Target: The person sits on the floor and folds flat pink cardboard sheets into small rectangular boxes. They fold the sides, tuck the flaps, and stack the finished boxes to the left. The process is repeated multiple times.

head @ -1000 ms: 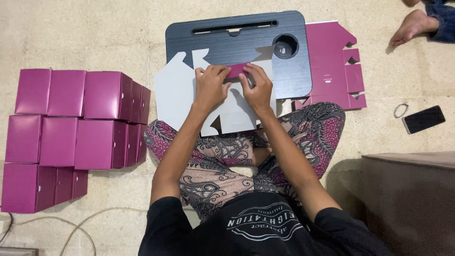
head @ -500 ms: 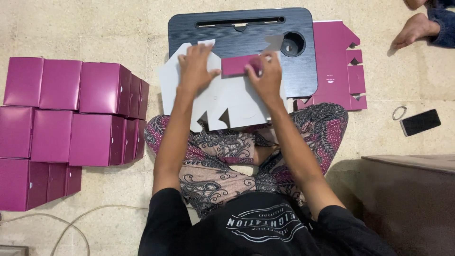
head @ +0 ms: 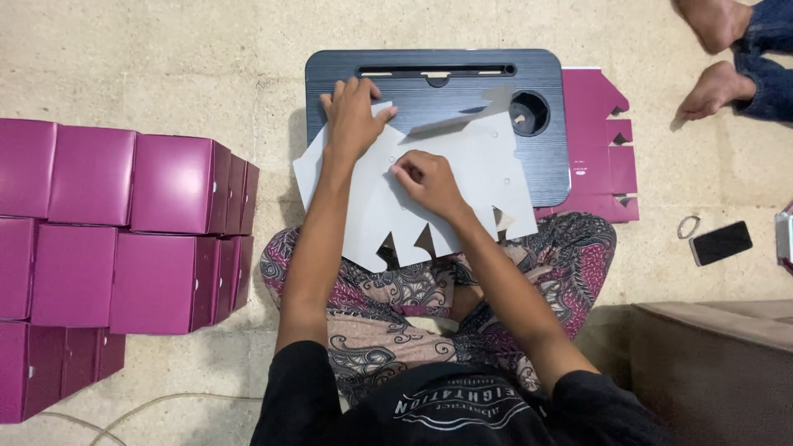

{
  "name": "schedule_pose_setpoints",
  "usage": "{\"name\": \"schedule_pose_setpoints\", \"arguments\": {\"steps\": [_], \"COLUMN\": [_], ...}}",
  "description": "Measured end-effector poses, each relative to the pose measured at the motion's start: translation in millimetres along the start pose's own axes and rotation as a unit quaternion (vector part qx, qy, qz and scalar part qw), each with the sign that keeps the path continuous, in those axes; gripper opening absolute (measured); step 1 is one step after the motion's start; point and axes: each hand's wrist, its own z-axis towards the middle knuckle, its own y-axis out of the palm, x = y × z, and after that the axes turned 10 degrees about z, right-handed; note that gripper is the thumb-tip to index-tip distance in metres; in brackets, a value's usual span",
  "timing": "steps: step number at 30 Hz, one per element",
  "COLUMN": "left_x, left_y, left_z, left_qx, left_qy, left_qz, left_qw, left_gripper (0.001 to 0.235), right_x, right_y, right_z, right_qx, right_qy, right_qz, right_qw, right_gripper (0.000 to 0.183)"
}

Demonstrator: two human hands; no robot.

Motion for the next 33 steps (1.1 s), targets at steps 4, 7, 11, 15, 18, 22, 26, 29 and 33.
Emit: {"name": "schedule_pose_setpoints", "arguments": {"steps": [4,7,11,15,18,22,26,29,33], "left_x": [7.7,14.2,18.3,24.7,38.5,35.4,20.8,20.8,26.8], "left_y": [2.3,10.1,11.7,13.3,-12.0,-39.9,-43.6,-49.1,-52.6], "left_z": [-1.3,-3.7,-7.1,-12.9,-24.7,-55.2,-91.9,-111.1,-121.7], "left_qx": [0.029,0.068,0.062,0.158,0.155,0.043,-0.004,-0.052,-0.073], "left_qy": [-0.013,0.025,0.009,0.022,0.018,0.035,0.102,0.108,0.094], "left_qz": [0.023,0.022,0.068,0.037,0.028,-0.019,-0.089,-0.066,-0.042], "left_qw": [0.999,0.997,0.996,0.987,0.987,0.998,0.991,0.991,0.992], "left_gripper": [0.038,0.037,0.044,0.024,0.024,0.038,0.038,0.049,0.050], "right_x": [-1.8,-4.4,-5.0,-2.5,0.1,-1.8,-17.1,-21.7,-12.3], "right_y": [0.2,-1.1,0.0,3.3,2.8,0.6,-2.1,-1.8,1.2], "right_z": [-0.9,0.1,0.5,-2.7,0.4,4.0,4.7,5.2,4.3], "right_qx": [0.033,0.076,0.068,0.074,0.096,0.139,0.135,0.096,0.051], "right_qy": [0.039,0.058,0.045,0.027,0.045,0.034,0.044,0.014,-0.025], "right_qz": [0.035,0.061,0.057,0.033,0.026,0.012,0.031,0.015,-0.071], "right_qw": [0.998,0.994,0.995,0.996,0.994,0.990,0.989,0.995,0.996], "right_gripper": [0.013,0.017,0.015,0.015,0.018,0.010,0.034,0.043,0.031]}}
